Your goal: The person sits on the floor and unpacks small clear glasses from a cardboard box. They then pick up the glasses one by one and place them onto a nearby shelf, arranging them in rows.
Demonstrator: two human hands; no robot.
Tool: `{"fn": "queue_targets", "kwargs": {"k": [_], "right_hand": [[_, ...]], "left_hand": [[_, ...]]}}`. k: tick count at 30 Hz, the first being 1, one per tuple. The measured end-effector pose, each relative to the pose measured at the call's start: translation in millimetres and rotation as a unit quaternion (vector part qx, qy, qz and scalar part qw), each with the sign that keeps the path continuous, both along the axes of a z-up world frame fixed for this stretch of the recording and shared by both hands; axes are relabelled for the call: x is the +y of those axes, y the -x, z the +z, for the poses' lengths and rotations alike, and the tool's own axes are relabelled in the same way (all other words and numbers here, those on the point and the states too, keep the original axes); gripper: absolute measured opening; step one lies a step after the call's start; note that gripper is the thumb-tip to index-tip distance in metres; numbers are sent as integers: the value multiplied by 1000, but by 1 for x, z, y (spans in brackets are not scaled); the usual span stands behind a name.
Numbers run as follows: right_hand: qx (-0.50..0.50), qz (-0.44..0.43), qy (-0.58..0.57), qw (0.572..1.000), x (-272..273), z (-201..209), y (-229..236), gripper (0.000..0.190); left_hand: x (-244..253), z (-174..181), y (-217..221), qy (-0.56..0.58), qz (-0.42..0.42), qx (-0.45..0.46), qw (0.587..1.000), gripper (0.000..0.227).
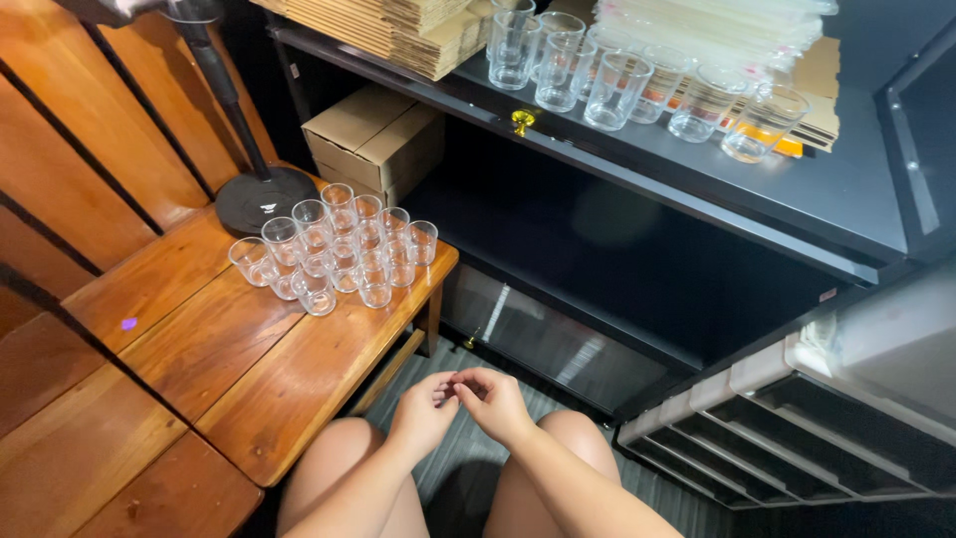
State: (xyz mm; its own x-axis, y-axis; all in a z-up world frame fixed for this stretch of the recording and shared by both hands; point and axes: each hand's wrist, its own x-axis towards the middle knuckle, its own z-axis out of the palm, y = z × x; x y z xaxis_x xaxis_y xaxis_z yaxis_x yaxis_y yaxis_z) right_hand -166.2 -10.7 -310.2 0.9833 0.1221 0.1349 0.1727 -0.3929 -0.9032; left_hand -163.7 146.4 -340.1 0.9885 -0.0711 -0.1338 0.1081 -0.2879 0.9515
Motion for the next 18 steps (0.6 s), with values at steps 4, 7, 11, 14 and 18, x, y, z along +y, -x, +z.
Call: {"fn": "queue_targets", "kwargs": {"k": [4, 7, 11, 14, 18], "right_hand": [[6, 1, 47, 999, -2, -8, 3, 9], [15, 6, 60, 998, -3, -9, 5, 6], [49, 1, 71, 996, -3, -6, 6, 7], [50, 1, 57, 997, -2, -7, 6, 7], [49, -1, 55, 997, -3, -6, 6, 5]], "left_hand": [[-4, -15, 0, -25, -6, 34, 999, 34], [-7, -15, 3, -51, -6, 54, 997, 32], [-9, -12, 6, -97, -21, 49, 994, 35], [-8, -11, 6, -109, -25, 51, 992, 35], [-6, -12, 4, -104, -26, 38, 994, 31]]}}
